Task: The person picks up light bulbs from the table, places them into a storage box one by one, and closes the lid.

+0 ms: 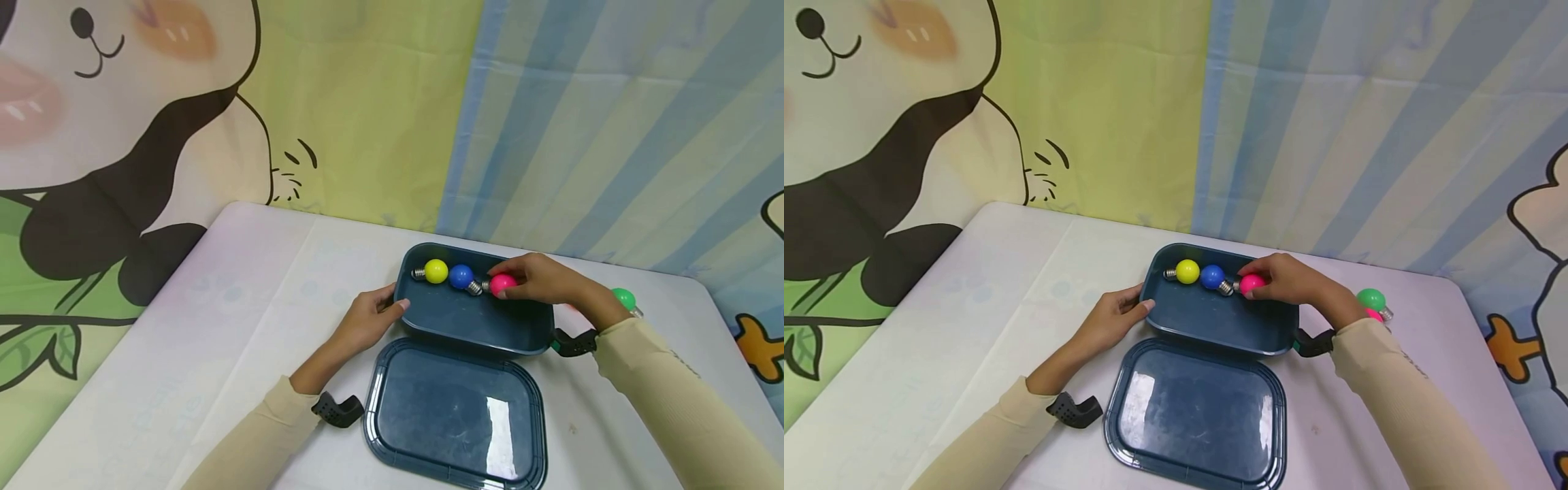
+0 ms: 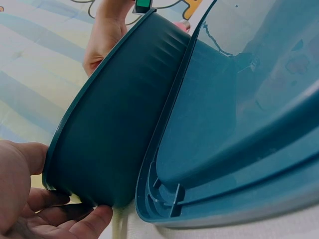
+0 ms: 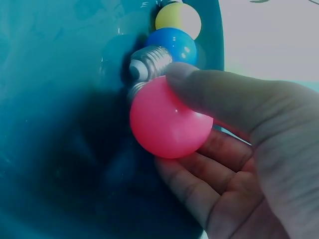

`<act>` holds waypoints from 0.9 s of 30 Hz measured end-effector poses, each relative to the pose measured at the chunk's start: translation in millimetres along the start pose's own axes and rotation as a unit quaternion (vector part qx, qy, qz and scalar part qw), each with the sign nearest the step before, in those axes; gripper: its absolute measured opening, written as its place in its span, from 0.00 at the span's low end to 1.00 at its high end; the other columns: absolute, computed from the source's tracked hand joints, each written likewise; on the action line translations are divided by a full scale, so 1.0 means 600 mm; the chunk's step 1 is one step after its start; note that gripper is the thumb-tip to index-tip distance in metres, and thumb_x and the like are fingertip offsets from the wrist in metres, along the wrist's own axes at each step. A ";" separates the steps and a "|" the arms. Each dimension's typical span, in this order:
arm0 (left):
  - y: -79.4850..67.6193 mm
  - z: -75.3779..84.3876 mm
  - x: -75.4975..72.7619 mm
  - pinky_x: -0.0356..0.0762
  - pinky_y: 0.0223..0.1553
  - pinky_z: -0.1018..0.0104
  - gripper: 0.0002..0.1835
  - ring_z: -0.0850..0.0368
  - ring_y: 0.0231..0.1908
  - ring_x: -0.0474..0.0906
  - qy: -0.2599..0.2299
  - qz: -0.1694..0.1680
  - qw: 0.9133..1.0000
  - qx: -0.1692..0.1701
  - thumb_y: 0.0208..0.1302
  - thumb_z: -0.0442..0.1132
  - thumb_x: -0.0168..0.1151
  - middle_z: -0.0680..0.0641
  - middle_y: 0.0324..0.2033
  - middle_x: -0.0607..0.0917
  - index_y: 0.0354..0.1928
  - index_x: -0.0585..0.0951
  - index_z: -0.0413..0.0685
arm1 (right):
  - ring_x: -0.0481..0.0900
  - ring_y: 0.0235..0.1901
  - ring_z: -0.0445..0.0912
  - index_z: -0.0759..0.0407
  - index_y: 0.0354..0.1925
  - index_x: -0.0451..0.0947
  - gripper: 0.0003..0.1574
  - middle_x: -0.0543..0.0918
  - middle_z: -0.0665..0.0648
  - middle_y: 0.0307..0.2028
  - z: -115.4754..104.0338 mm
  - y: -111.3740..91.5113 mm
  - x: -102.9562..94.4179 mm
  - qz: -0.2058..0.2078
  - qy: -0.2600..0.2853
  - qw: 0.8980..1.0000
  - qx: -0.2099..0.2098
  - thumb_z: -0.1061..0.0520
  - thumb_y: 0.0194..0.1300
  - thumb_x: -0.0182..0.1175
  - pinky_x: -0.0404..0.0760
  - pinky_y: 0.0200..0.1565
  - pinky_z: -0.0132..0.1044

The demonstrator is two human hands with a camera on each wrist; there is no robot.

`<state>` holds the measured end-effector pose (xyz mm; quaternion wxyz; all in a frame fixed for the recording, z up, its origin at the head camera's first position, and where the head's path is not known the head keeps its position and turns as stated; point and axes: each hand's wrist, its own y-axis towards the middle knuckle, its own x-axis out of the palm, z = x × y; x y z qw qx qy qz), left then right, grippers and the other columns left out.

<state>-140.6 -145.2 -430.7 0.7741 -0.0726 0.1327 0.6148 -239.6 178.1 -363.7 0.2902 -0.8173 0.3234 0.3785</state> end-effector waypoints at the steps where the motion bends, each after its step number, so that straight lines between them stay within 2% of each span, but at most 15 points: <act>1: 0.000 0.000 0.000 0.76 0.54 0.58 0.31 0.50 0.60 0.73 -0.002 0.000 1.000 0.000 0.71 0.46 0.58 0.40 0.62 0.74 0.69 0.66 0.37 | 0.76 0.42 0.50 0.64 0.58 0.77 0.27 0.81 0.57 0.47 -0.001 0.001 0.001 0.000 0.001 1.000 -0.001 0.54 0.64 0.66 0.81 0.43 0.40; 19: 0.001 0.000 -0.001 0.76 0.54 0.59 0.31 0.50 0.59 0.74 -0.002 0.000 1.000 0.001 0.71 0.47 0.58 0.39 0.62 0.74 0.69 0.66 0.35 | 0.76 0.41 0.50 0.63 0.58 0.77 0.27 0.81 0.57 0.47 0.001 0.011 0.005 -0.028 -0.019 0.999 -0.008 0.59 0.61 0.67 0.81 0.43 0.41; 24: 0.000 -0.001 -0.001 0.76 0.54 0.59 0.31 0.50 0.59 0.73 0.001 -0.001 1.000 -0.001 0.71 0.46 0.58 0.39 0.62 0.74 0.69 0.66 0.35 | 0.76 0.45 0.52 0.65 0.61 0.74 0.30 0.79 0.62 0.52 -0.002 0.007 0.004 -0.021 -0.019 0.999 -0.016 0.59 0.62 0.66 0.81 0.46 0.45; 27: 0.000 -0.001 -0.001 0.76 0.54 0.59 0.31 0.50 0.60 0.73 0.002 -0.003 1.000 -0.002 0.71 0.46 0.58 0.39 0.62 0.74 0.69 0.66 0.36 | 0.78 0.51 0.57 0.67 0.64 0.71 0.33 0.77 0.65 0.58 -0.002 0.002 0.003 -0.012 -0.002 1.000 -0.016 0.59 0.62 0.66 0.79 0.52 0.51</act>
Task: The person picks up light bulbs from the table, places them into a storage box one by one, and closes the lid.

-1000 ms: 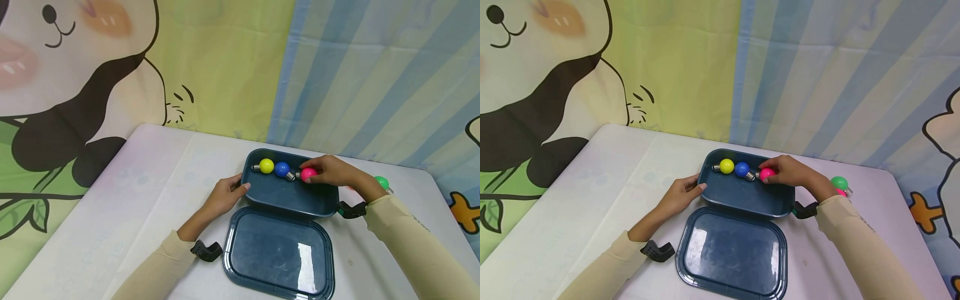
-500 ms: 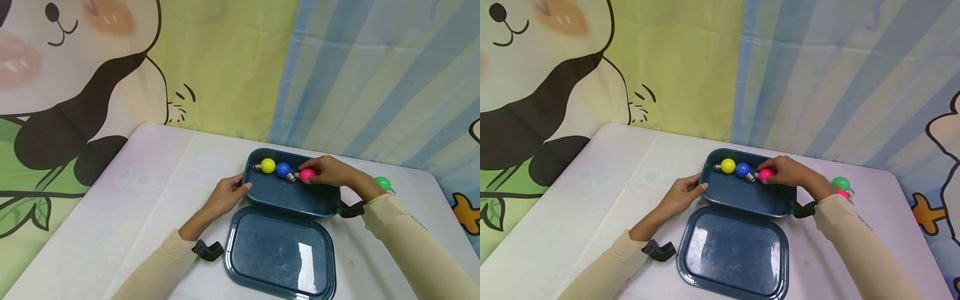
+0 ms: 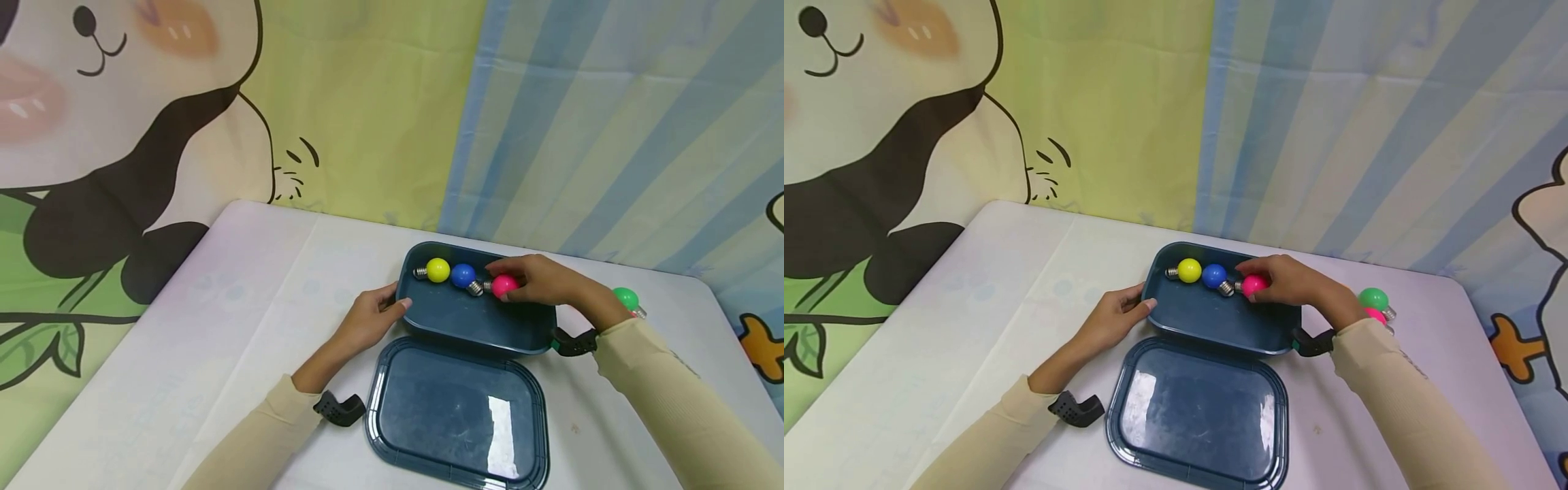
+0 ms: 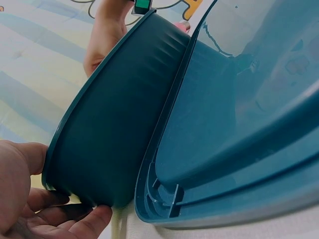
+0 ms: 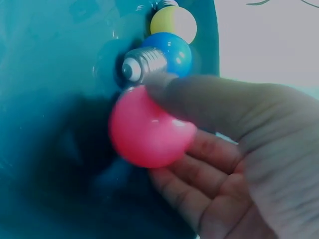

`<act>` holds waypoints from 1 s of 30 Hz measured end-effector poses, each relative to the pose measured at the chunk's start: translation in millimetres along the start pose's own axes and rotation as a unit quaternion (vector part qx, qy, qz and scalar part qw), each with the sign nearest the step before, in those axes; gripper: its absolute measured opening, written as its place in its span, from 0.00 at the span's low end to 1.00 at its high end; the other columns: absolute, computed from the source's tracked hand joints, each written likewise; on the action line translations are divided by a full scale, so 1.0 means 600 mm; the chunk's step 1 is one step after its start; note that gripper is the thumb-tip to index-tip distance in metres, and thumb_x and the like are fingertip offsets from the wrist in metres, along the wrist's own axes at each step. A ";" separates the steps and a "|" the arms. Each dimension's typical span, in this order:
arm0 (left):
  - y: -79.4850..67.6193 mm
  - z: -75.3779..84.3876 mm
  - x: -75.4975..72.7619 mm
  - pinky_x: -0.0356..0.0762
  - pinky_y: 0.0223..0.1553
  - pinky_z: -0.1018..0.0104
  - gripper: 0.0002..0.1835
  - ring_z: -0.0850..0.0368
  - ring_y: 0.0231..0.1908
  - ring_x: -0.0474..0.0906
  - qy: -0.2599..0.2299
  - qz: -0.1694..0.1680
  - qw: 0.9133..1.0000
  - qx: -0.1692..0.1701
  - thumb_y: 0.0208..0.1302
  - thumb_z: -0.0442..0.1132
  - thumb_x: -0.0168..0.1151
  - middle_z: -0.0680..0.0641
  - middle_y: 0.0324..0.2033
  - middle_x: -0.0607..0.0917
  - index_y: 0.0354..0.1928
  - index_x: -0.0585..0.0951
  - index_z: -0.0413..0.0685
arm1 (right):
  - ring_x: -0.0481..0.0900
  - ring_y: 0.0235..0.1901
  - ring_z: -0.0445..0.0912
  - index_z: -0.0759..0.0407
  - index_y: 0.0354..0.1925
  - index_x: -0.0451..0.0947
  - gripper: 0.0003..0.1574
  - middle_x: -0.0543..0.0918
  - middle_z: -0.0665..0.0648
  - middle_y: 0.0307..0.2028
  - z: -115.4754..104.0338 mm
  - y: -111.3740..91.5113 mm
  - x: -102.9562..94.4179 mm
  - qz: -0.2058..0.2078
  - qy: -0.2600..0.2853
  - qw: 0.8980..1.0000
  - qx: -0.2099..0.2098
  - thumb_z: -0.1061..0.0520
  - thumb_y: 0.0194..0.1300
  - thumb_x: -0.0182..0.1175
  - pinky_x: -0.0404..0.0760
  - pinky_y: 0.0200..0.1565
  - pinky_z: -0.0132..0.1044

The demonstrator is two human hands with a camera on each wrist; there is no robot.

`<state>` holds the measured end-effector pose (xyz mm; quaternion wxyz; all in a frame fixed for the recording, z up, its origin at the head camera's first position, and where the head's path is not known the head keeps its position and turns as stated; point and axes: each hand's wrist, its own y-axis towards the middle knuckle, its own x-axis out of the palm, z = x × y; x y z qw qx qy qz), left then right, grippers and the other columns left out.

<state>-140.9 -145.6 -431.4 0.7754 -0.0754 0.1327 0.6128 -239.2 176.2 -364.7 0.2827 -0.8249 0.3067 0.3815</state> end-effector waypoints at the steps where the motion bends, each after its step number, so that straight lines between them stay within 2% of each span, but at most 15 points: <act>1: 0.000 0.000 0.000 0.76 0.54 0.59 0.31 0.50 0.60 0.73 0.000 -0.001 1.000 0.000 0.71 0.46 0.58 0.39 0.62 0.74 0.69 0.66 0.36 | 0.77 0.53 0.59 0.67 0.64 0.71 0.34 0.76 0.65 0.58 0.001 -0.002 -0.001 0.004 0.008 1.000 0.001 0.59 0.62 0.67 0.78 0.53 0.52; 5: 0.000 0.000 -0.002 0.76 0.54 0.59 0.31 0.49 0.60 0.73 -0.003 -0.001 1.000 0.003 0.71 0.46 0.58 0.39 0.62 0.74 0.69 0.66 0.36 | 0.74 0.58 0.59 0.67 0.65 0.70 0.33 0.76 0.66 0.60 0.004 -0.012 -0.002 0.022 0.040 0.999 0.010 0.61 0.63 0.66 0.74 0.57 0.55; 12: -0.002 0.001 -0.006 0.77 0.53 0.58 0.32 0.48 0.60 0.73 0.000 0.001 1.000 0.003 0.71 0.47 0.57 0.38 0.62 0.74 0.69 0.65 0.36 | 0.76 0.57 0.59 0.69 0.63 0.71 0.31 0.77 0.66 0.58 0.010 -0.021 0.000 0.051 0.066 0.996 0.008 0.61 0.64 0.65 0.74 0.56 0.54; 19: -0.004 -0.003 -0.005 0.76 0.54 0.56 0.32 0.48 0.60 0.73 -0.009 -0.002 1.000 0.007 0.71 0.48 0.58 0.39 0.62 0.74 0.69 0.66 0.37 | 0.78 0.56 0.57 0.68 0.62 0.73 0.29 0.79 0.65 0.56 0.006 -0.033 -0.002 0.074 0.058 0.996 0.000 0.59 0.65 0.64 0.76 0.55 0.52; 23: -0.006 -0.001 -0.008 0.75 0.55 0.53 0.31 0.47 0.60 0.73 -0.010 0.002 1.000 0.001 0.71 0.45 0.58 0.38 0.62 0.74 0.69 0.66 0.36 | 0.78 0.55 0.57 0.66 0.62 0.74 0.28 0.79 0.64 0.56 0.002 -0.041 -0.003 0.098 0.079 0.992 -0.001 0.57 0.66 0.64 0.76 0.54 0.50; 26: -0.010 0.008 -0.011 0.74 0.55 0.51 0.29 0.44 0.60 0.72 -0.006 0.008 1.000 -0.006 0.72 0.41 0.57 0.35 0.62 0.73 0.68 0.65 0.32 | 0.77 0.56 0.58 0.64 0.63 0.73 0.30 0.78 0.64 0.57 0.000 -0.044 -0.002 0.109 0.100 0.989 0.003 0.55 0.66 0.64 0.77 0.53 0.49; 30: -0.021 0.040 -0.016 0.73 0.56 0.51 0.28 0.40 0.61 0.70 -0.002 -0.002 1.000 -0.006 0.73 0.37 0.55 0.31 0.62 0.71 0.67 0.63 0.27 | 0.76 0.57 0.59 0.62 0.64 0.72 0.31 0.77 0.63 0.59 0.001 -0.052 0.000 0.117 0.106 0.987 0.023 0.52 0.67 0.63 0.78 0.53 0.49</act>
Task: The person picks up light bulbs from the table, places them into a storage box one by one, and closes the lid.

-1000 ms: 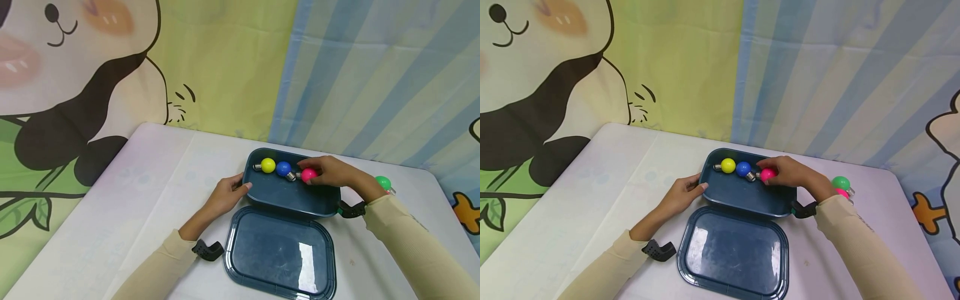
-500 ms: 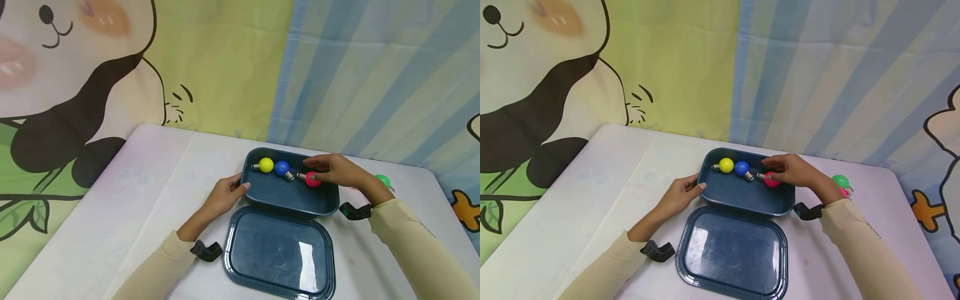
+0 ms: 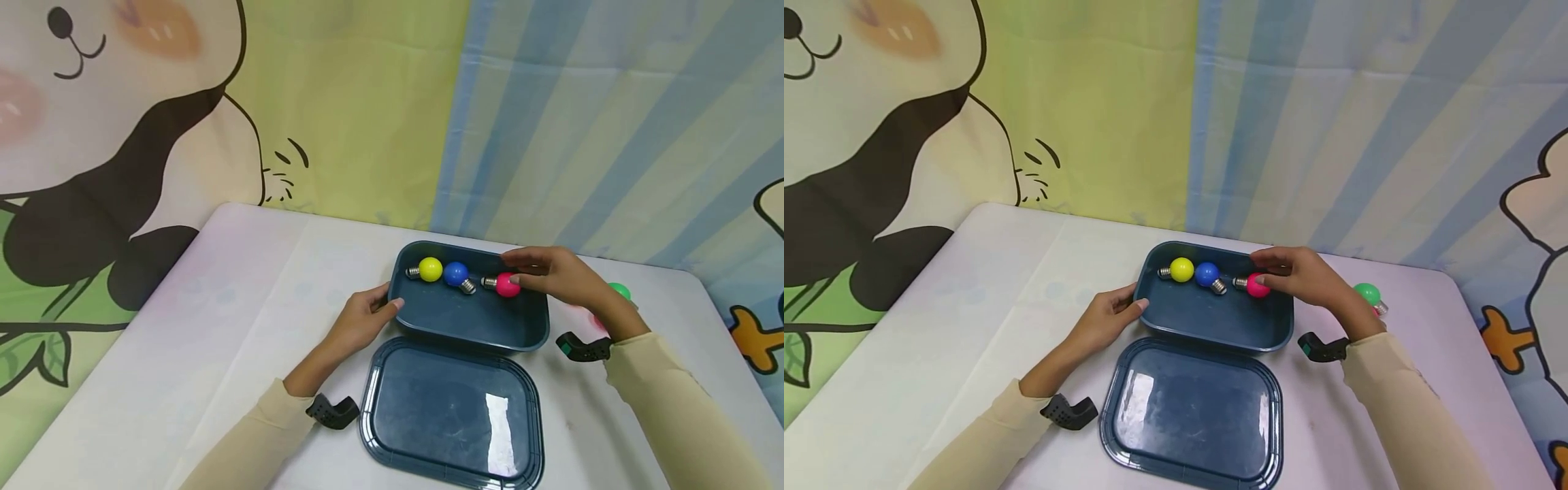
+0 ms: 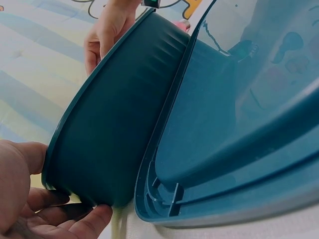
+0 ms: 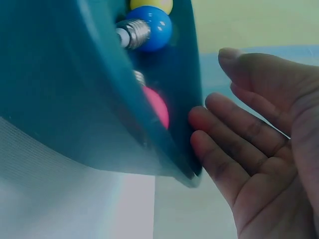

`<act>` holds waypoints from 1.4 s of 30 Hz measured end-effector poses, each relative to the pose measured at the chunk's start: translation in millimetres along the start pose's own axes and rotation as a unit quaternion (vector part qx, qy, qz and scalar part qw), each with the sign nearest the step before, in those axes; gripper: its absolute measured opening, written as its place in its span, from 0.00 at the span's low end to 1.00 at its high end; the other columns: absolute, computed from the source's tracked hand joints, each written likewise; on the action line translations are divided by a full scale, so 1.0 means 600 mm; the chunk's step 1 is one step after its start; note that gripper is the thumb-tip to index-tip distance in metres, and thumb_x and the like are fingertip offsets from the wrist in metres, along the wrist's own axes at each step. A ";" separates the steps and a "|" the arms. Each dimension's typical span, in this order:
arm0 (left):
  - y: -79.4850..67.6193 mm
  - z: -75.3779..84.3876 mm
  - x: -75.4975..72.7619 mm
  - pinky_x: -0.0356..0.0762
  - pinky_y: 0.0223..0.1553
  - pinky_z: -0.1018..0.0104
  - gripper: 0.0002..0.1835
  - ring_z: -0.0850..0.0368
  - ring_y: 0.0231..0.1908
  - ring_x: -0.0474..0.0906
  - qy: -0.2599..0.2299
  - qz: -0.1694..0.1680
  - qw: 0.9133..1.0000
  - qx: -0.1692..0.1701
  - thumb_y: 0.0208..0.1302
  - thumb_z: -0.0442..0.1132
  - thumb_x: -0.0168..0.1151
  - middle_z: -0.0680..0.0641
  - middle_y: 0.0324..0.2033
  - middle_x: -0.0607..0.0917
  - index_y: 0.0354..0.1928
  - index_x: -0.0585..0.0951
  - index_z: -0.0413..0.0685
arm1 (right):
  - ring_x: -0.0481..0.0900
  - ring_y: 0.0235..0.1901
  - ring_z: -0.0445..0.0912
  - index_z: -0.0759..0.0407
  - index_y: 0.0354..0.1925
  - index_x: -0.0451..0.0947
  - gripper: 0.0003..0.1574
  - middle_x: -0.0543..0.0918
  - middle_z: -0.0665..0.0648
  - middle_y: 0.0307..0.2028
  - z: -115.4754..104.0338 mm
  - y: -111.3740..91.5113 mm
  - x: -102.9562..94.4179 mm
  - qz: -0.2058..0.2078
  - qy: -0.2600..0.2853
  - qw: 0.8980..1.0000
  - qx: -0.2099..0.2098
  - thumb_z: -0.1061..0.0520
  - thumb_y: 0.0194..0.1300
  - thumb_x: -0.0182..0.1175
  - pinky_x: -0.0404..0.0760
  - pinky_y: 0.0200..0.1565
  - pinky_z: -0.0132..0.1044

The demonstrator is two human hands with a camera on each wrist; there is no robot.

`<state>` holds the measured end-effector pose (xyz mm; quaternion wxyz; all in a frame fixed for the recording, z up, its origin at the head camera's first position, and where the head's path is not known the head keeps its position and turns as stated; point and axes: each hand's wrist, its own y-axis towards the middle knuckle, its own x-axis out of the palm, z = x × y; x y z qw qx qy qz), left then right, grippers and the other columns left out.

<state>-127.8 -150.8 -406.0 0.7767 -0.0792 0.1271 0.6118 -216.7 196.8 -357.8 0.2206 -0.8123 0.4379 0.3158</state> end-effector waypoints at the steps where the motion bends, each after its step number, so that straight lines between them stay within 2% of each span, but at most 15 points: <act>1: -0.003 0.009 -0.001 0.73 0.56 0.51 0.28 0.40 0.61 0.70 -0.001 -0.001 1.000 0.001 0.73 0.37 0.55 0.31 0.62 0.71 0.67 0.63 0.26 | 0.75 0.58 0.60 0.62 0.65 0.71 0.32 0.76 0.64 0.59 0.000 -0.003 -0.001 0.005 0.001 1.000 0.004 0.51 0.67 0.63 0.78 0.53 0.49; 3: -0.009 0.022 -0.004 0.73 0.56 0.51 0.28 0.39 0.61 0.70 -0.003 0.000 1.000 0.004 0.72 0.36 0.55 0.30 0.61 0.71 0.67 0.63 0.25 | 0.75 0.58 0.60 0.61 0.65 0.71 0.32 0.76 0.63 0.60 0.001 -0.008 -0.004 0.020 0.004 1.000 0.014 0.50 0.67 0.63 0.78 0.52 0.48; 9: -0.012 0.022 -0.002 0.75 0.54 0.51 0.26 0.38 0.59 0.72 -0.001 0.013 1.000 0.011 0.72 0.35 0.55 0.29 0.60 0.73 0.66 0.65 0.24 | 0.75 0.58 0.57 0.56 0.64 0.72 0.32 0.77 0.60 0.59 0.005 -0.023 -0.012 0.076 0.019 0.996 0.039 0.48 0.66 0.65 0.81 0.48 0.36; 12: -0.008 0.013 -0.003 0.75 0.55 0.51 0.27 0.39 0.60 0.71 -0.003 0.009 1.000 0.004 0.73 0.36 0.55 0.30 0.61 0.72 0.66 0.64 0.25 | 0.75 0.58 0.57 0.56 0.64 0.72 0.32 0.77 0.61 0.59 0.011 -0.027 -0.011 0.083 0.019 0.996 0.038 0.49 0.65 0.65 0.81 0.47 0.35; 15: -0.001 -0.008 -0.002 0.74 0.55 0.51 0.28 0.40 0.61 0.70 -0.007 0.006 1.000 -0.001 0.73 0.37 0.55 0.31 0.62 0.71 0.67 0.63 0.27 | 0.75 0.58 0.58 0.57 0.65 0.72 0.33 0.77 0.61 0.59 0.017 -0.031 -0.011 0.084 0.014 0.996 0.041 0.48 0.66 0.65 0.81 0.47 0.34; 19: 0.007 -0.036 0.001 0.74 0.55 0.52 0.29 0.44 0.61 0.71 -0.013 0.008 1.000 0.000 0.72 0.40 0.57 0.35 0.62 0.72 0.68 0.64 0.31 | 0.75 0.58 0.58 0.57 0.65 0.72 0.33 0.77 0.61 0.60 0.022 -0.038 -0.014 0.098 -0.004 0.994 0.049 0.47 0.66 0.64 0.77 0.46 0.24; 22: 0.009 -0.043 -0.001 0.75 0.54 0.54 0.30 0.47 0.60 0.73 -0.015 0.007 1.000 0.002 0.72 0.44 0.58 0.38 0.62 0.73 0.69 0.65 0.34 | 0.76 0.57 0.57 0.57 0.65 0.72 0.33 0.76 0.60 0.60 0.028 -0.046 -0.018 0.115 -0.008 0.992 0.059 0.47 0.65 0.65 0.74 0.44 0.18; 30: 0.006 -0.040 -0.003 0.76 0.54 0.57 0.32 0.50 0.59 0.73 -0.015 0.005 1.000 0.009 0.71 0.48 0.58 0.38 0.63 0.73 0.69 0.65 0.35 | 0.75 0.57 0.58 0.56 0.65 0.71 0.33 0.76 0.59 0.60 0.047 -0.067 -0.024 0.135 -0.006 0.988 0.072 0.45 0.66 0.63 0.74 0.43 0.17; 35: 0.006 -0.040 -0.003 0.76 0.54 0.56 0.32 0.49 0.60 0.73 -0.017 0.002 1.000 0.011 0.71 0.47 0.58 0.38 0.63 0.73 0.69 0.65 0.35 | 0.75 0.57 0.61 0.58 0.66 0.71 0.34 0.76 0.61 0.59 0.058 -0.084 -0.031 0.148 -0.029 0.986 0.078 0.46 0.67 0.62 0.72 0.42 0.15; 36: 0.004 -0.032 -0.003 0.75 0.54 0.55 0.31 0.48 0.60 0.73 -0.015 0.002 1.000 0.009 0.72 0.46 0.57 0.37 0.63 0.73 0.69 0.65 0.34 | 0.75 0.57 0.61 0.59 0.66 0.71 0.33 0.76 0.62 0.59 0.060 -0.086 -0.032 0.149 -0.034 0.985 0.080 0.46 0.67 0.62 0.71 0.42 0.14; 37: 0.004 -0.032 -0.004 0.75 0.54 0.55 0.31 0.48 0.60 0.73 -0.015 0.003 1.000 0.010 0.72 0.46 0.57 0.37 0.63 0.73 0.69 0.65 0.34 | 0.77 0.56 0.58 0.59 0.65 0.71 0.33 0.76 0.62 0.59 0.062 -0.088 -0.033 0.151 -0.040 0.984 0.081 0.46 0.68 0.62 0.71 0.42 0.14; 41: 0.004 -0.031 -0.004 0.75 0.55 0.55 0.31 0.48 0.60 0.72 -0.014 0.003 1.000 0.005 0.72 0.45 0.57 0.37 0.63 0.73 0.69 0.65 0.34 | 0.78 0.55 0.55 0.58 0.64 0.72 0.31 0.77 0.61 0.58 0.071 -0.093 -0.034 0.156 -0.039 0.984 0.083 0.48 0.67 0.62 0.71 0.42 0.14; 42: 0.004 -0.031 -0.004 0.74 0.55 0.56 0.31 0.48 0.60 0.72 -0.013 0.002 1.000 0.004 0.72 0.46 0.57 0.37 0.63 0.72 0.69 0.65 0.33 | 0.79 0.54 0.50 0.58 0.64 0.72 0.31 0.77 0.61 0.58 0.073 -0.095 -0.033 0.157 -0.039 0.983 0.082 0.48 0.67 0.63 0.71 0.42 0.14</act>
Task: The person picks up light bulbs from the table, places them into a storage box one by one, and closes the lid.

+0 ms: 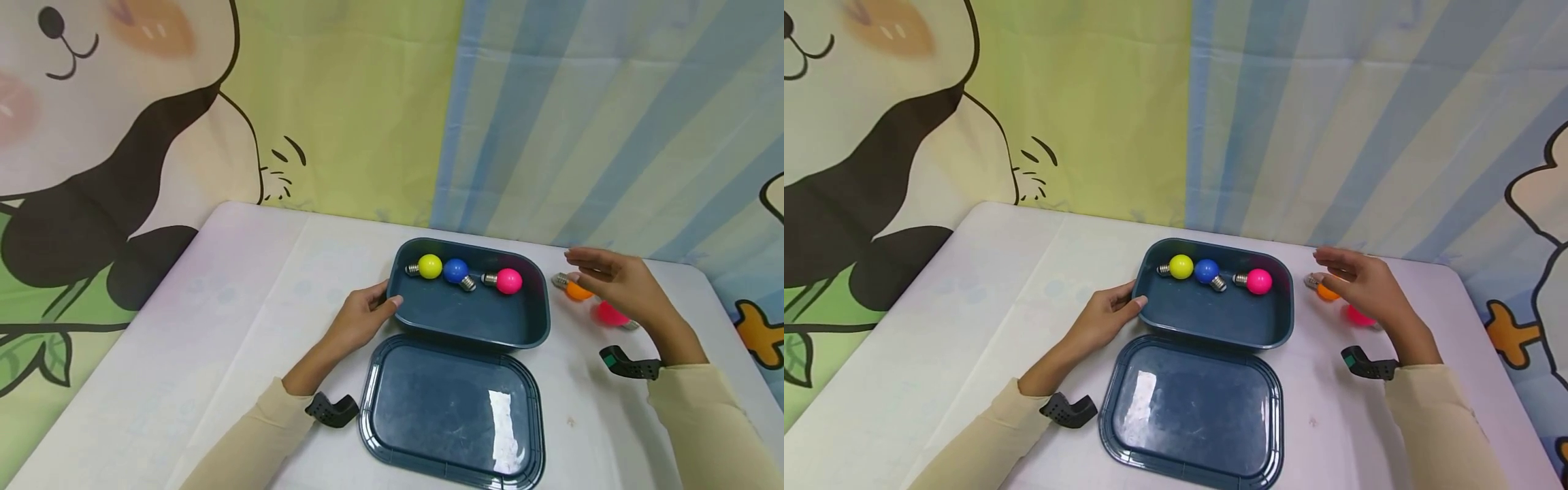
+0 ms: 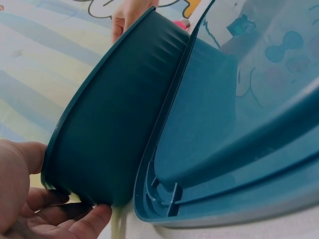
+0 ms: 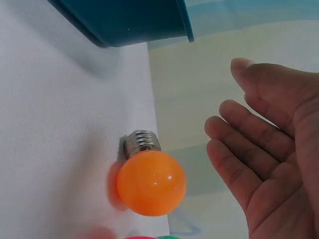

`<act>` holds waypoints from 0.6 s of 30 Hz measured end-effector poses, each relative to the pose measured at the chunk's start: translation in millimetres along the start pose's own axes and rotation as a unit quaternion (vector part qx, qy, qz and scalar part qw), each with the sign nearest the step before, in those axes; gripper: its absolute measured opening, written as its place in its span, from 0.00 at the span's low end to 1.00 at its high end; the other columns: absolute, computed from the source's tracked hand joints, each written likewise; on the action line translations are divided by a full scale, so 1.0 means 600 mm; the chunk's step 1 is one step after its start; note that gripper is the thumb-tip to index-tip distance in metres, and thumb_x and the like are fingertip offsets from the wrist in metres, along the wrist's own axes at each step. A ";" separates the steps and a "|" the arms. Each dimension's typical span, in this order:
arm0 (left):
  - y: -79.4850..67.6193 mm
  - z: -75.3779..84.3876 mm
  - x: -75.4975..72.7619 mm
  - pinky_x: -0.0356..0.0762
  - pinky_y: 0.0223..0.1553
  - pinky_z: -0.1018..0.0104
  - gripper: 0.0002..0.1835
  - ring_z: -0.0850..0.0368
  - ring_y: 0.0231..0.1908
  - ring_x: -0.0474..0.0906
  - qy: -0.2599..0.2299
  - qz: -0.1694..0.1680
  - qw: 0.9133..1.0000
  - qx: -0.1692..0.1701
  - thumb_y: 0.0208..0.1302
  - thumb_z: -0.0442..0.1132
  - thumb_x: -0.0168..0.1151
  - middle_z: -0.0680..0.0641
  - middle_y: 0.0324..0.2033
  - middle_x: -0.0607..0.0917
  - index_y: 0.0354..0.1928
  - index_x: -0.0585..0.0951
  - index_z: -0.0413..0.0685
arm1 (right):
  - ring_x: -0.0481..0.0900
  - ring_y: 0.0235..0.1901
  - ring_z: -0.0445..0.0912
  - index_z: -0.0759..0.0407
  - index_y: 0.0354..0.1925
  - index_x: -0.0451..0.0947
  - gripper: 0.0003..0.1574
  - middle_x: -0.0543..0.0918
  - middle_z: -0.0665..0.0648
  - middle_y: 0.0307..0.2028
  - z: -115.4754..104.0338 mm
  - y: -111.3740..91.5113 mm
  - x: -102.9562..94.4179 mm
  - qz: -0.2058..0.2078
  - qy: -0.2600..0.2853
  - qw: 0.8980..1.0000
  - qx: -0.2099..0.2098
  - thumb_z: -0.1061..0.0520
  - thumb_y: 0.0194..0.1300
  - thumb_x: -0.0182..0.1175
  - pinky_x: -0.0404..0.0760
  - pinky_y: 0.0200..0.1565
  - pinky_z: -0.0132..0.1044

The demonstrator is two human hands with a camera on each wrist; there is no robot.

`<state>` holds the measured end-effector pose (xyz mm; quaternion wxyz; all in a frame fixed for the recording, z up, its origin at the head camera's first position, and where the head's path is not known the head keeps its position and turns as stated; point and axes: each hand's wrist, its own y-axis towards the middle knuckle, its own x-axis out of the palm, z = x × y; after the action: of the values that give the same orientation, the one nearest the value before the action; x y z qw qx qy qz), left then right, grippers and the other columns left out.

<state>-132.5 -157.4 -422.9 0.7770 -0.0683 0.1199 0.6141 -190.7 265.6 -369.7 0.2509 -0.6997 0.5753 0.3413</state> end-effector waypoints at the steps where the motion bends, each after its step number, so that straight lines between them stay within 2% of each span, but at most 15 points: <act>1: 0.002 -0.008 0.000 0.74 0.55 0.57 0.32 0.49 0.60 0.72 0.000 0.000 1.000 0.001 0.72 0.47 0.57 0.38 0.63 0.72 0.69 0.65 0.34 | 0.79 0.53 0.44 0.58 0.64 0.72 0.31 0.78 0.60 0.58 0.002 -0.001 0.000 0.002 0.000 1.000 -0.001 0.48 0.67 0.63 0.71 0.42 0.14; 2: 0.003 -0.008 0.000 0.74 0.55 0.57 0.32 0.49 0.61 0.72 0.000 0.000 1.000 0.000 0.72 0.47 0.57 0.38 0.63 0.72 0.69 0.65 0.34 | 0.79 0.52 0.41 0.58 0.64 0.72 0.31 0.78 0.60 0.58 0.004 -0.001 0.000 0.003 0.001 1.000 -0.002 0.47 0.67 0.63 0.71 0.42 0.14; 4: 0.003 -0.007 0.000 0.74 0.55 0.57 0.32 0.49 0.61 0.72 -0.001 -0.001 1.000 0.000 0.72 0.47 0.57 0.38 0.63 0.72 0.69 0.65 0.34 | 0.77 0.48 0.28 0.58 0.64 0.73 0.32 0.78 0.61 0.58 0.010 -0.003 -0.001 0.009 -0.003 1.000 0.000 0.46 0.67 0.63 0.71 0.41 0.13; 6: 0.003 -0.007 0.001 0.74 0.55 0.57 0.32 0.49 0.61 0.72 -0.003 -0.003 1.000 0.003 0.72 0.47 0.57 0.38 0.63 0.72 0.69 0.65 0.34 | 0.70 0.43 0.18 0.58 0.64 0.73 0.33 0.77 0.62 0.58 0.017 -0.005 -0.004 0.013 -0.007 1.000 0.009 0.45 0.66 0.63 0.71 0.40 0.13; 9: 0.003 -0.008 0.001 0.74 0.55 0.57 0.31 0.49 0.61 0.72 -0.005 -0.003 1.000 0.006 0.72 0.47 0.57 0.38 0.63 0.73 0.69 0.65 0.35 | 0.68 0.41 0.16 0.58 0.64 0.72 0.34 0.76 0.64 0.59 0.027 -0.005 -0.009 0.018 -0.005 1.000 0.022 0.44 0.66 0.62 0.71 0.39 0.13; 12: 0.003 -0.011 0.001 0.74 0.55 0.56 0.31 0.48 0.60 0.72 -0.005 -0.001 1.000 0.006 0.72 0.45 0.57 0.38 0.63 0.72 0.69 0.65 0.34 | 0.74 0.47 0.25 0.59 0.65 0.72 0.36 0.75 0.65 0.60 0.036 -0.003 -0.012 0.023 -0.001 0.999 0.036 0.42 0.66 0.61 0.72 0.39 0.14; 14: 0.004 -0.011 0.001 0.74 0.55 0.55 0.31 0.48 0.61 0.72 -0.007 0.001 1.000 0.004 0.72 0.45 0.57 0.38 0.63 0.72 0.69 0.65 0.34 | 0.79 0.52 0.38 0.59 0.65 0.71 0.36 0.75 0.65 0.60 0.040 -0.002 -0.013 0.026 0.001 0.999 0.044 0.41 0.66 0.61 0.72 0.40 0.14; 16: 0.004 -0.010 0.001 0.74 0.56 0.54 0.30 0.47 0.61 0.71 -0.011 0.000 1.000 0.004 0.72 0.44 0.57 0.37 0.63 0.72 0.69 0.65 0.34 | 0.77 0.55 0.51 0.59 0.66 0.71 0.36 0.75 0.66 0.60 0.045 -0.004 -0.012 0.029 -0.004 0.998 0.048 0.40 0.67 0.59 0.71 0.40 0.13; 18: 0.005 -0.009 0.001 0.73 0.56 0.54 0.31 0.47 0.61 0.71 -0.013 -0.003 1.000 0.005 0.72 0.45 0.57 0.38 0.63 0.72 0.69 0.65 0.35 | 0.74 0.56 0.58 0.59 0.66 0.71 0.36 0.76 0.66 0.59 0.051 -0.007 -0.011 0.037 -0.010 0.998 0.052 0.40 0.68 0.58 0.69 0.39 0.12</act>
<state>-136.1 -157.7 -428.3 0.7805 -0.0563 0.1127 0.6123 -192.9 293.3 -384.3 0.2799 -0.6605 0.6152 0.3269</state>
